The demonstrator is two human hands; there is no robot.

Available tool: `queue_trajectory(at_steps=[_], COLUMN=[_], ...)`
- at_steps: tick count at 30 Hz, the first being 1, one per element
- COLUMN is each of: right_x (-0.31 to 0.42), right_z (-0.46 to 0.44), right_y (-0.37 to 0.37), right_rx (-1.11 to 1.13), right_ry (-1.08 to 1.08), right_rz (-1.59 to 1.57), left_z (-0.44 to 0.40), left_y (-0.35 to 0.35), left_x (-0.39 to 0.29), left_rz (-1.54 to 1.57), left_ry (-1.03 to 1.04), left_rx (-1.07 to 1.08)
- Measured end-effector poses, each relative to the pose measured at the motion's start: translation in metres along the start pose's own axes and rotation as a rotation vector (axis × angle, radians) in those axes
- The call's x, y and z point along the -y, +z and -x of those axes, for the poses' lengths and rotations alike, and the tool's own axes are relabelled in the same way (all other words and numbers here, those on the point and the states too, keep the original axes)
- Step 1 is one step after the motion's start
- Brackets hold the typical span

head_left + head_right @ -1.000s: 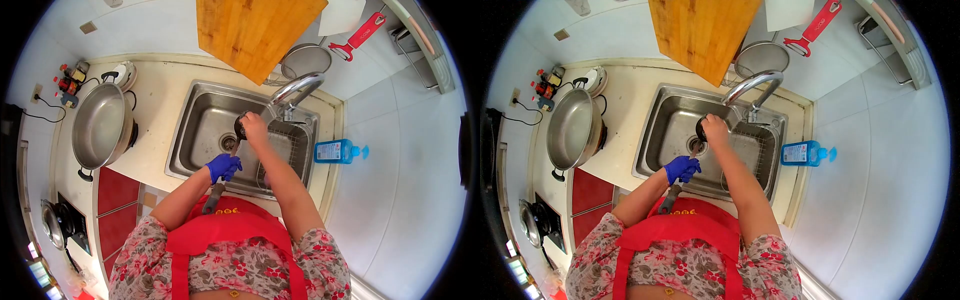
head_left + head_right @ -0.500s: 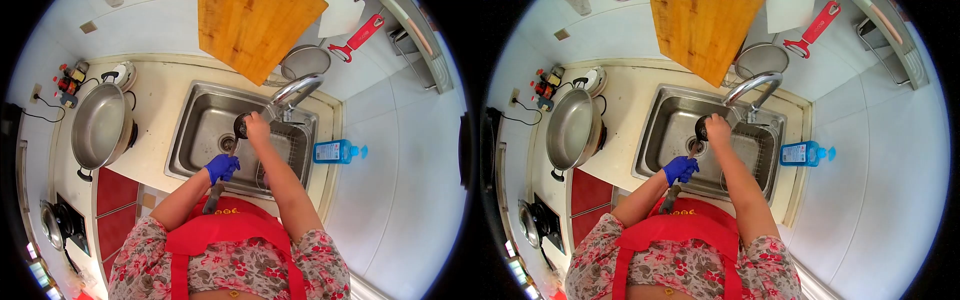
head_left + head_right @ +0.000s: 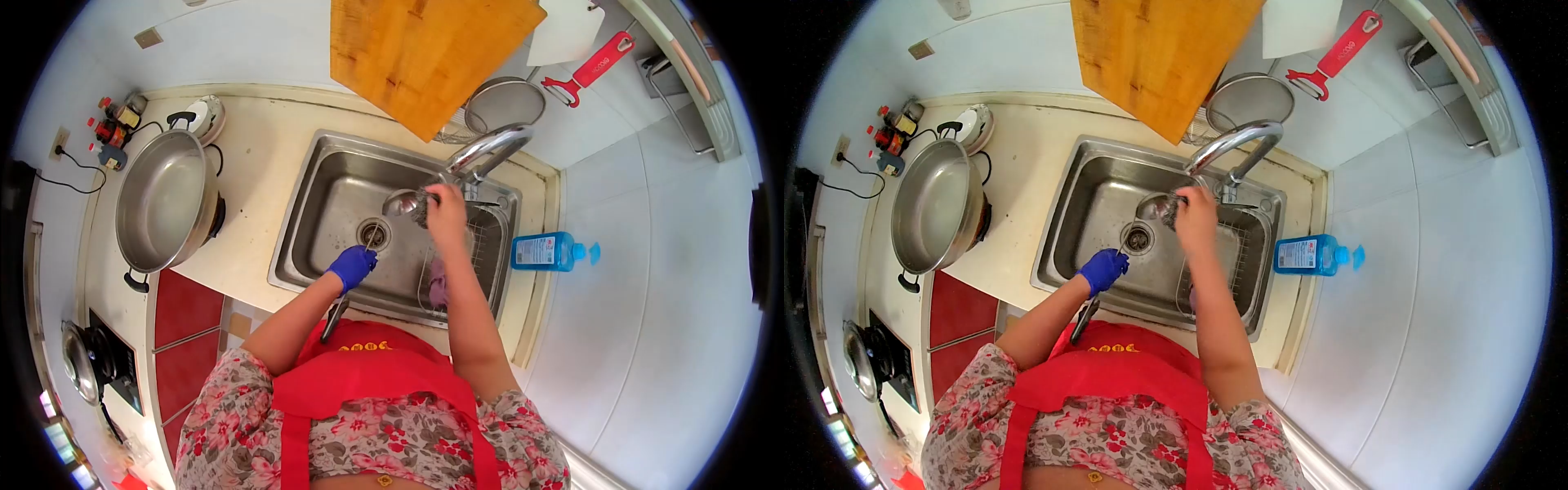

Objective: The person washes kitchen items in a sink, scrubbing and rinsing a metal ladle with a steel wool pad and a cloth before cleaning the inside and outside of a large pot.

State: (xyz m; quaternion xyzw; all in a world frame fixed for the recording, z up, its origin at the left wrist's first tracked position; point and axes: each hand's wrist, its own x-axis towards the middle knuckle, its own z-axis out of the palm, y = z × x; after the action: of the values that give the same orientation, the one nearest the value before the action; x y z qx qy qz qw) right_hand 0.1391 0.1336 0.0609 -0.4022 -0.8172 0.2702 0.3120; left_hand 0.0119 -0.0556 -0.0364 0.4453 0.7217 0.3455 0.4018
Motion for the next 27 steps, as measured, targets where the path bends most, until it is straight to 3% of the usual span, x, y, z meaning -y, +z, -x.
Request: queue_trajectory(at_steps=[1, 2, 4, 5, 7, 11, 13, 14, 16, 17, 20, 22, 23, 25, 26, 27], right_x=[0.008, 0.017, 0.025, 0.017, -0.019, -0.04, -0.004, 0.008, 0.022, 0.018, -0.002, -0.021, -0.028, -0.045, -0.051, -0.054], right_z=[-0.001, -0.002, -0.002, -0.005, -0.01, -0.009, 0.003, 0.007, 0.012, 0.008, -0.017, -0.031, -0.03, -0.02, -0.012, -0.006], right_y=[0.005, 0.014, 0.018, 0.022, 0.042, 0.05, 0.036, 0.034, 0.033, 0.033, 0.034, 0.023, 0.02, 0.024, 0.029, 0.035], right_rx=[-0.004, 0.03, 0.174, 0.167, 0.273, 0.348, 0.242, 0.248, 0.488, 0.483, 0.608, 0.919, 0.916, 0.673, 0.527, 0.531], right_ry=[0.006, -0.133, -0.286, -0.286, 0.061, 0.15, -0.216, -0.215, -0.567, -0.56, -0.379, 0.215, 0.212, 0.635, 0.527, 0.525], right_rz=[0.002, 0.178, 0.371, 0.372, 0.149, 0.07, 0.253, 0.253, 0.537, 0.538, 0.611, 0.081, 0.081, -0.545, -0.692, -0.69], left_z=[0.001, 0.004, 0.024, 0.026, 0.033, 0.034, 0.034, 0.035, 0.033, 0.035, 0.041, 0.042, 0.042, 0.042, 0.04, 0.038], left_y=[0.003, 0.004, -0.019, -0.023, -0.028, -0.029, -0.029, -0.027, -0.023, -0.022, -0.021, -0.025, -0.027, -0.031, -0.032, -0.03], left_x=[-0.003, -0.005, -0.069, -0.074, -0.075, -0.068, -0.065, -0.062, -0.059, -0.058, -0.058, -0.059, -0.062, -0.069, -0.069, -0.07], left_rz=[-0.387, -0.387, -0.51, -0.513, -0.548, -0.577, -0.587, -0.584, -0.649, -0.652, -0.666, -0.674, -0.676, -0.615, -0.614, -0.587], left_ry=[0.4, 0.406, -0.062, -0.056, -0.081, -0.013, -0.031, -0.035, 0.069, 0.076, 0.094, 0.03, 0.033, -0.073, -0.074, -0.09], left_rx=[-0.26, -0.256, -0.173, -0.174, -0.123, -0.137, -0.113, -0.111, -0.089, -0.085, -0.096, -0.064, -0.067, -0.083, -0.088, -0.089])
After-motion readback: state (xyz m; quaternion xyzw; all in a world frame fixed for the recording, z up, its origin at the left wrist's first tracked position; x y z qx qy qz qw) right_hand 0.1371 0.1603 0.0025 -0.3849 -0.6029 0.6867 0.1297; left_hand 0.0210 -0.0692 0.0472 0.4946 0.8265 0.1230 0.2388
